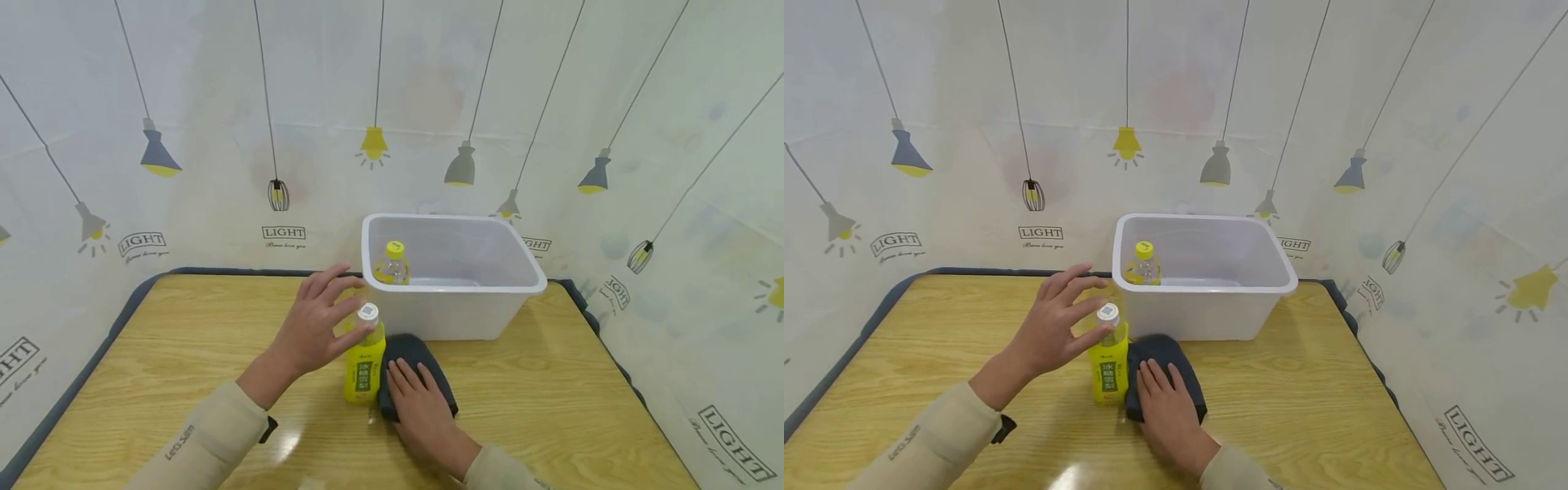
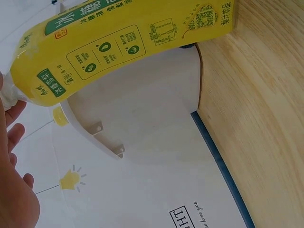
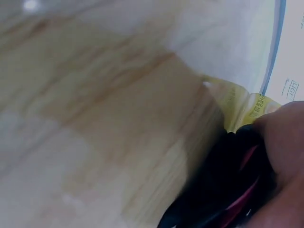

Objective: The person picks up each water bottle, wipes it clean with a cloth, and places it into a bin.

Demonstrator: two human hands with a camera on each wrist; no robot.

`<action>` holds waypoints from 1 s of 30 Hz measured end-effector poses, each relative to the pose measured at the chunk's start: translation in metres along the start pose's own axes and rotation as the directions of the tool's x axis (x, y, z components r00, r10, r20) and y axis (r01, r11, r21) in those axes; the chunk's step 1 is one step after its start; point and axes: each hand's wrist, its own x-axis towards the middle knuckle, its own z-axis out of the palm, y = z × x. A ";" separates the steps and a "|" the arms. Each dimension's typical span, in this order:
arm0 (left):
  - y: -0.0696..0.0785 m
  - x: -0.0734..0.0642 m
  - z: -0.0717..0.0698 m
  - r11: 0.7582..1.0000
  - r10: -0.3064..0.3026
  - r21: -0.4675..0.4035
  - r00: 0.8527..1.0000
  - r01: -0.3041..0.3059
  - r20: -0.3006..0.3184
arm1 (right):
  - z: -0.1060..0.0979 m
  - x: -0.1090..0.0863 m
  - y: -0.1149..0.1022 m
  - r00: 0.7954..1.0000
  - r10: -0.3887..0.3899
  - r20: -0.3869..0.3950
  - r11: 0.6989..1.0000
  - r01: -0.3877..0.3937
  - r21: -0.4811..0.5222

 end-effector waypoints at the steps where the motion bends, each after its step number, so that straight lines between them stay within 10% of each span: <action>1: 0.000 0.000 0.000 1.000 0.000 0.000 1.000 0.000 0.000 | 0.001 0.000 0.000 1.000 0.004 -0.001 0.999 -0.004 0.032; 5: 0.000 0.001 0.000 1.000 0.004 0.001 1.000 -0.004 -0.002 | 0.002 0.001 0.002 0.998 0.053 -0.038 0.967 -0.042 0.252; 13: -0.001 0.001 0.000 1.000 0.016 0.002 1.000 -0.016 -0.010 | -0.017 0.001 0.002 0.958 0.202 -0.203 0.783 -0.034 0.621; 21: -0.001 0.000 0.001 1.000 0.021 0.001 1.000 -0.021 -0.014 | -0.039 0.004 0.007 0.860 0.319 -0.398 0.624 0.125 0.771; 25: -0.001 0.000 0.001 1.000 0.018 0.001 1.000 -0.018 -0.012 | -0.053 0.002 0.013 0.821 0.336 -0.463 0.604 0.189 0.774; 30: -0.002 0.000 0.002 1.000 0.025 0.005 1.000 -0.025 -0.014 | -0.069 0.004 0.019 0.765 0.317 -0.561 0.675 0.234 0.700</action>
